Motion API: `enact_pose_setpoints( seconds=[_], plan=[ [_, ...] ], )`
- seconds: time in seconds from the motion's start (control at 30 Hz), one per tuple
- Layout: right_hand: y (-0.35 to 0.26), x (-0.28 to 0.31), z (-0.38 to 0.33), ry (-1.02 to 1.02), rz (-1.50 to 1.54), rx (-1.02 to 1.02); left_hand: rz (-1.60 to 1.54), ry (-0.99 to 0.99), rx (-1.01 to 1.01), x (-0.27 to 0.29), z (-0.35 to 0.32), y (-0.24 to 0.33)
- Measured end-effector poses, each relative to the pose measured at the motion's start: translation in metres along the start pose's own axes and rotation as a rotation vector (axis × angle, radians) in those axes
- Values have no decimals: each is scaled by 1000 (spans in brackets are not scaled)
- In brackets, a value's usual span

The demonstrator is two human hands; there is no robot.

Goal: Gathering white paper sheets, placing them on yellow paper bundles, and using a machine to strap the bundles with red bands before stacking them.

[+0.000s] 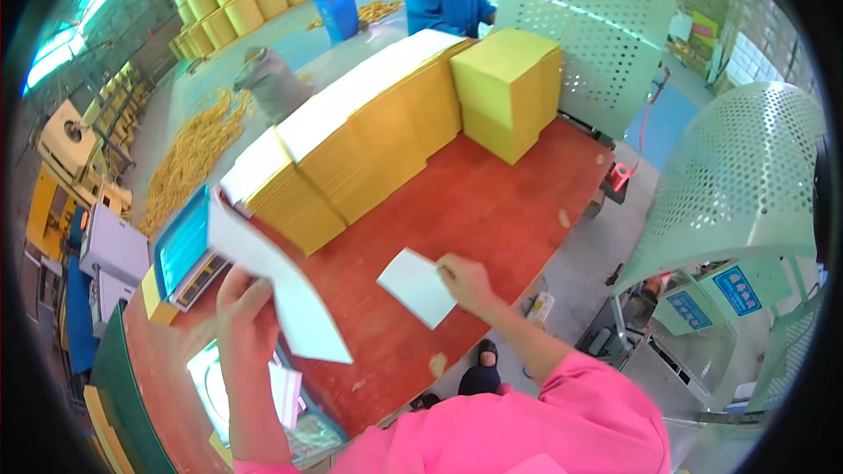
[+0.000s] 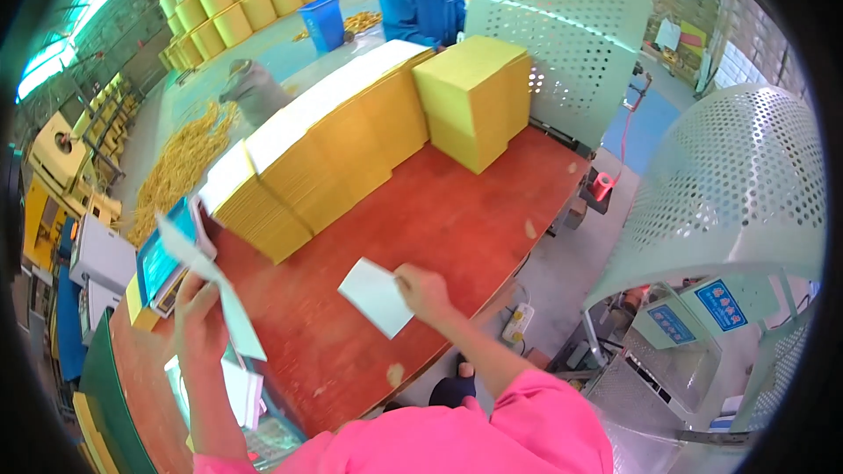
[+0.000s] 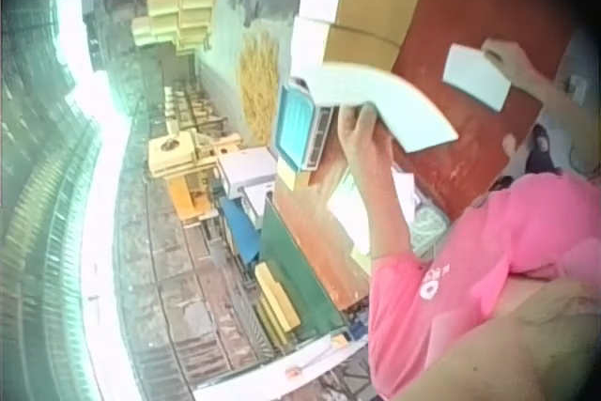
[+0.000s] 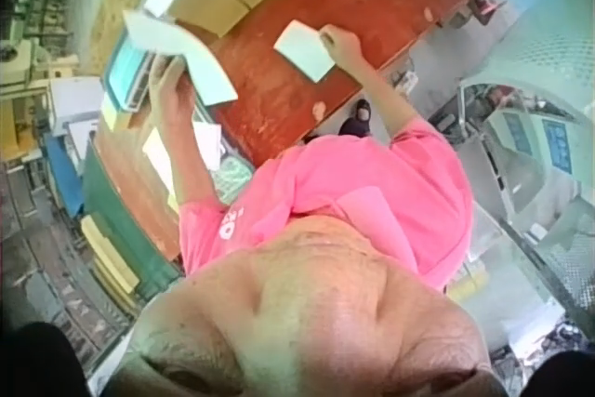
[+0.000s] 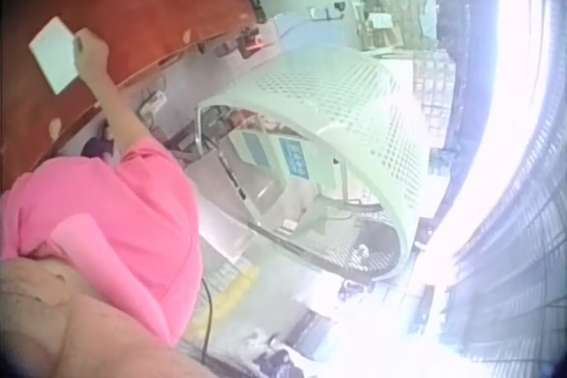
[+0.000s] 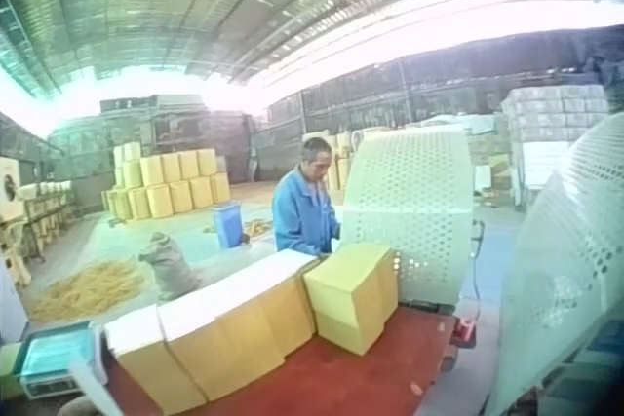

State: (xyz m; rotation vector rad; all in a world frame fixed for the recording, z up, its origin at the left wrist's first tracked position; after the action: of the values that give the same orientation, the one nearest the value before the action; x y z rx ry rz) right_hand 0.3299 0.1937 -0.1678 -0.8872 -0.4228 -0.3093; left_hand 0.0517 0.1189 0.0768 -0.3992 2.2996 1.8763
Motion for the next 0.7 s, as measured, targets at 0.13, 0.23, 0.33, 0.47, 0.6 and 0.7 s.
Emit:
enact_pose_setpoints(
  seconds=[0.13,0.23,0.33,0.47,0.6,0.7],
  plan=[
    [0,12,-4,-79,209,-48,-95,-216,47,-157,113,-6],
    [10,14,-10,-79,420,-88,-102,-279,90,-242,227,-21],
    [1,15,-7,-101,498,-59,6,-240,107,-279,328,-38],
    [4,18,-4,-116,507,-7,146,-41,149,-311,376,-53],
    [11,20,-4,-108,563,-44,220,59,170,-325,391,-61],
    [13,20,-2,-114,566,-27,273,64,155,-333,389,-65]
  ],
)
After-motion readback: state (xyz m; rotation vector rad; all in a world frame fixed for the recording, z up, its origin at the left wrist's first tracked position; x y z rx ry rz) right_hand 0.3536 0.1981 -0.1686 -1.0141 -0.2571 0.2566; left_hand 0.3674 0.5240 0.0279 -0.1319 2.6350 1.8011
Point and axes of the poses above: each hand's wrist, its own z-axis towards the middle knuckle, its own x-axis out of the back of the hand, y = z × x, the point moved 4 cm from there along z, towards the middle knuckle, and after that the axes turned 13 degrees about x, right-handed, at the moved point
